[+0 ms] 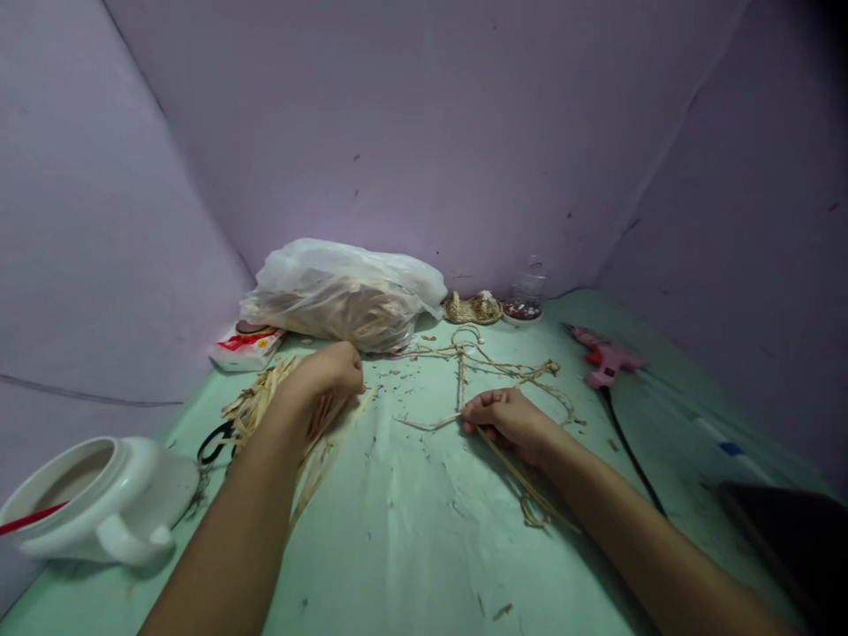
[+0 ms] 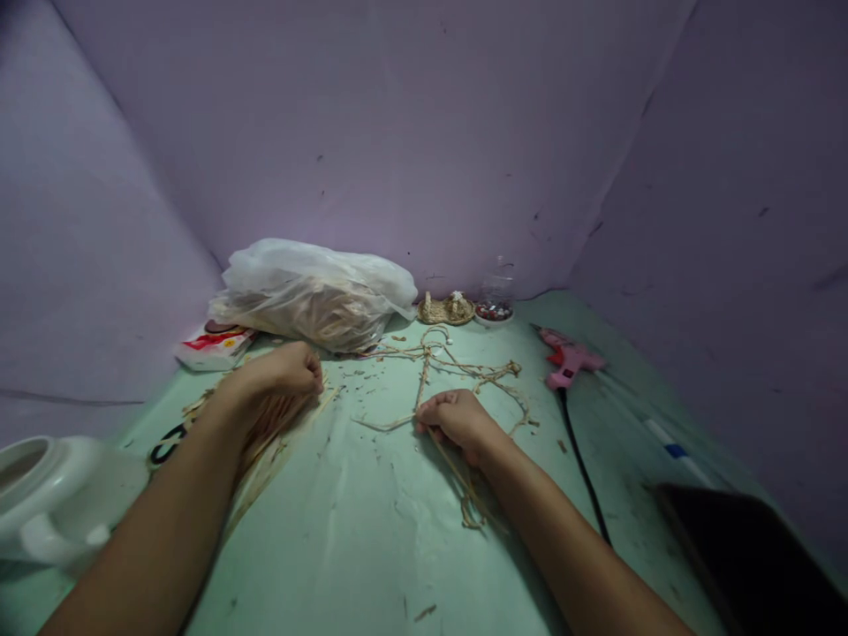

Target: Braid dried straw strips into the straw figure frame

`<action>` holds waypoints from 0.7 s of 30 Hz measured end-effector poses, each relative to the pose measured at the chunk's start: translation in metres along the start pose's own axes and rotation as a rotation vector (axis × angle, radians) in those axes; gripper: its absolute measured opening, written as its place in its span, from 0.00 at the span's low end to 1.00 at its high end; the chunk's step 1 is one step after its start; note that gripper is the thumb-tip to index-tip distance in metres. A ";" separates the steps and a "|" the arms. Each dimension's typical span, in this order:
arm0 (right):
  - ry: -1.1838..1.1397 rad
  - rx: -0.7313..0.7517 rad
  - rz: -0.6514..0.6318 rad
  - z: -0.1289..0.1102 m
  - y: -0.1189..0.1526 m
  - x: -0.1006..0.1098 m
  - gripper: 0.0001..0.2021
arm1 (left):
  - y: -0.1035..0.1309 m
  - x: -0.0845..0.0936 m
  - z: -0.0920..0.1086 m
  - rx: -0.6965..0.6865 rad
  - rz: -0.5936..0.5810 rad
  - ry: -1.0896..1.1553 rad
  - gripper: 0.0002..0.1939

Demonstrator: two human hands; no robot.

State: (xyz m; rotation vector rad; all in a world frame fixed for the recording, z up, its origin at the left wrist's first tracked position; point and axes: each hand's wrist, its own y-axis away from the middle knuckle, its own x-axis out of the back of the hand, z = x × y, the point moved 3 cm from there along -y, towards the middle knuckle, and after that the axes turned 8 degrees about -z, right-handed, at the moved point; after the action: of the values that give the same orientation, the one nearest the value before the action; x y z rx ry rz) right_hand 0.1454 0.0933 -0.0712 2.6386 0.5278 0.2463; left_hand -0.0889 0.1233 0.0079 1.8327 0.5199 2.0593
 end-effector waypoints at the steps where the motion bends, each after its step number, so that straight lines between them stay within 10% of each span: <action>1: 0.002 0.000 0.001 0.000 0.000 0.000 0.03 | -0.003 -0.005 0.004 0.028 -0.004 -0.023 0.09; 8: -0.010 -0.010 -0.020 0.001 -0.001 0.000 0.02 | -0.014 -0.015 0.018 0.068 0.119 0.019 0.06; 14: -0.026 0.008 -0.014 -0.003 0.002 -0.001 0.03 | -0.010 -0.029 0.054 -0.368 -0.094 0.594 0.03; 21: -0.059 0.017 -0.006 -0.004 0.002 -0.001 0.03 | -0.007 -0.064 0.098 -0.305 -0.204 0.776 0.02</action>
State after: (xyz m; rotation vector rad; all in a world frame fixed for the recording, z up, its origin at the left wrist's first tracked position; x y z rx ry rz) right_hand 0.1445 0.0929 -0.0668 2.6512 0.5200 0.1631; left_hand 0.0162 0.1039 -0.0417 0.7370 0.5062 2.4794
